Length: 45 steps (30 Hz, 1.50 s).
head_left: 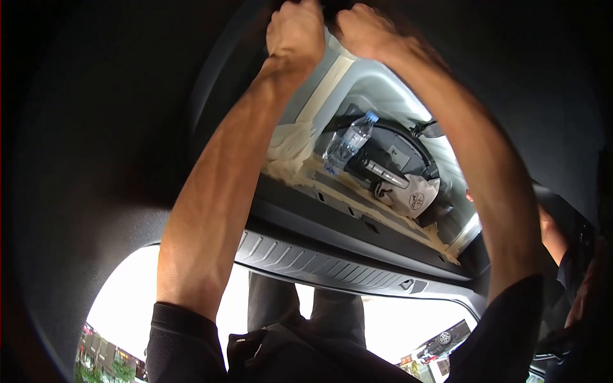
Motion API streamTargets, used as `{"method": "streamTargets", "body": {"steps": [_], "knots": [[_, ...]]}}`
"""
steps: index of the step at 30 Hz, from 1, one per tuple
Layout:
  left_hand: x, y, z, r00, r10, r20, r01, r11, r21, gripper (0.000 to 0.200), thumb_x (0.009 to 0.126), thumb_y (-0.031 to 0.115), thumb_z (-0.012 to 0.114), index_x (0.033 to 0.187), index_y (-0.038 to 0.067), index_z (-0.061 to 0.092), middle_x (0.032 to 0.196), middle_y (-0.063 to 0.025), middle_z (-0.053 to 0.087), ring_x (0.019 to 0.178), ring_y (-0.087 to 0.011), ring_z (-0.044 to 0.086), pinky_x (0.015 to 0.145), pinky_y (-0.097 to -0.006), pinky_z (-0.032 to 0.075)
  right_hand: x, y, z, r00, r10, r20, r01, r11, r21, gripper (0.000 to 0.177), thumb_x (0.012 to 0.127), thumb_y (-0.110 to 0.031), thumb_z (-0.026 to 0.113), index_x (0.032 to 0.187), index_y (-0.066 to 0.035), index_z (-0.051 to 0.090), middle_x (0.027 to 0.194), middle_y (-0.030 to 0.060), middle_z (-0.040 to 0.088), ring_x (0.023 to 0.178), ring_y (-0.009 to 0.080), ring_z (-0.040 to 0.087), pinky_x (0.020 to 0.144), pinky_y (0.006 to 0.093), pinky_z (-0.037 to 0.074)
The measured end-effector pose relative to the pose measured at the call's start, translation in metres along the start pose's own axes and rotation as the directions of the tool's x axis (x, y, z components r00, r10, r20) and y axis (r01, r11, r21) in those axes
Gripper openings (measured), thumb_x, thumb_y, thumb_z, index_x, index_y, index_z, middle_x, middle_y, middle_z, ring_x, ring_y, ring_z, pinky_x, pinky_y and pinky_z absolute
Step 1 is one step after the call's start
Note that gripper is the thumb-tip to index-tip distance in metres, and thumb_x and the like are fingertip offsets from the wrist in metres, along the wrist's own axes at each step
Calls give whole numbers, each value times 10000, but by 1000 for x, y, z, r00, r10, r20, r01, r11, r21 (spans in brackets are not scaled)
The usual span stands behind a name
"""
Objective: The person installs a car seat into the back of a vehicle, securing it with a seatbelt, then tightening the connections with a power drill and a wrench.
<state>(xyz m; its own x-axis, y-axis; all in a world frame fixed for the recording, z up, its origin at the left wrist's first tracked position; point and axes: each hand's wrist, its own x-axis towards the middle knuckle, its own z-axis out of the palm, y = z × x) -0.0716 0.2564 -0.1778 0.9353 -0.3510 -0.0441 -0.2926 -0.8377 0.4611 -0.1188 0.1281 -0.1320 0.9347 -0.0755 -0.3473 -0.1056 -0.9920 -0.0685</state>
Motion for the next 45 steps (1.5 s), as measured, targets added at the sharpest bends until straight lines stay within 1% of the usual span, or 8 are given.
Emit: {"method": "streamTargets", "body": {"steps": [4,7,25,28,34,35,41,45], "knots": [[0,-4,2,997,24,-72,-22,999,32,357,1051,211,444,1307,57,638,1088,-296,707,1008,-434,710,893,-519,561,6,7,9,822,-103,-560,223,963,149,243,907,-111,598,1068,29,713,1049,293,704,1051,458,672,927,528,550],[-5,1,-4,998,-34,48,36,998,-56,366,1050,193,431,1334,57,617,1098,-299,701,1029,-448,699,916,-517,553,12,-3,-4,953,-42,-299,132,948,288,227,869,-36,596,1058,57,681,1007,293,698,999,484,662,897,532,551],[-4,-13,23,999,-9,-48,10,1000,28,389,1084,271,374,1270,83,659,1070,-263,704,999,-441,694,878,-516,556,27,13,30,852,-85,-517,292,896,334,237,835,-74,639,1039,44,669,1029,324,675,960,501,662,827,528,563],[-9,-2,0,989,74,-124,-74,997,2,293,1026,215,519,1127,13,706,902,-259,724,883,-427,734,822,-464,604,2,1,-31,982,-72,-174,127,937,326,210,870,-73,623,1029,45,694,1050,305,683,978,487,666,847,525,560],[2,-11,-3,997,49,61,-42,993,-113,192,985,206,609,985,51,722,782,-141,753,856,-349,754,778,-438,596,10,12,3,888,-203,-412,271,956,113,247,945,-115,549,1089,4,711,1128,264,680,1048,437,678,905,500,558],[1,0,1,1000,-29,2,29,1000,-2,359,1078,237,383,1180,63,680,1036,-246,705,997,-435,693,861,-494,566,8,9,-3,888,-224,-402,266,963,51,261,959,-128,531,1106,-3,707,1151,258,674,1067,429,675,924,495,554],[11,-11,14,971,177,-161,-164,982,90,96,953,84,587,997,41,660,984,-237,694,953,-408,678,855,-461,561,4,-3,-20,995,26,-98,-8,984,180,308,990,-183,486,1145,-6,684,1315,265,617,1221,426,613,1021,533,507],[22,-20,21,945,302,-125,-283,947,152,136,894,124,672,981,22,650,975,-220,699,1005,-411,662,857,-466,535,9,9,5,953,76,-292,40,927,372,233,912,-121,579,1046,22,707,1132,331,670,1094,487,654,924,548,539]]}}
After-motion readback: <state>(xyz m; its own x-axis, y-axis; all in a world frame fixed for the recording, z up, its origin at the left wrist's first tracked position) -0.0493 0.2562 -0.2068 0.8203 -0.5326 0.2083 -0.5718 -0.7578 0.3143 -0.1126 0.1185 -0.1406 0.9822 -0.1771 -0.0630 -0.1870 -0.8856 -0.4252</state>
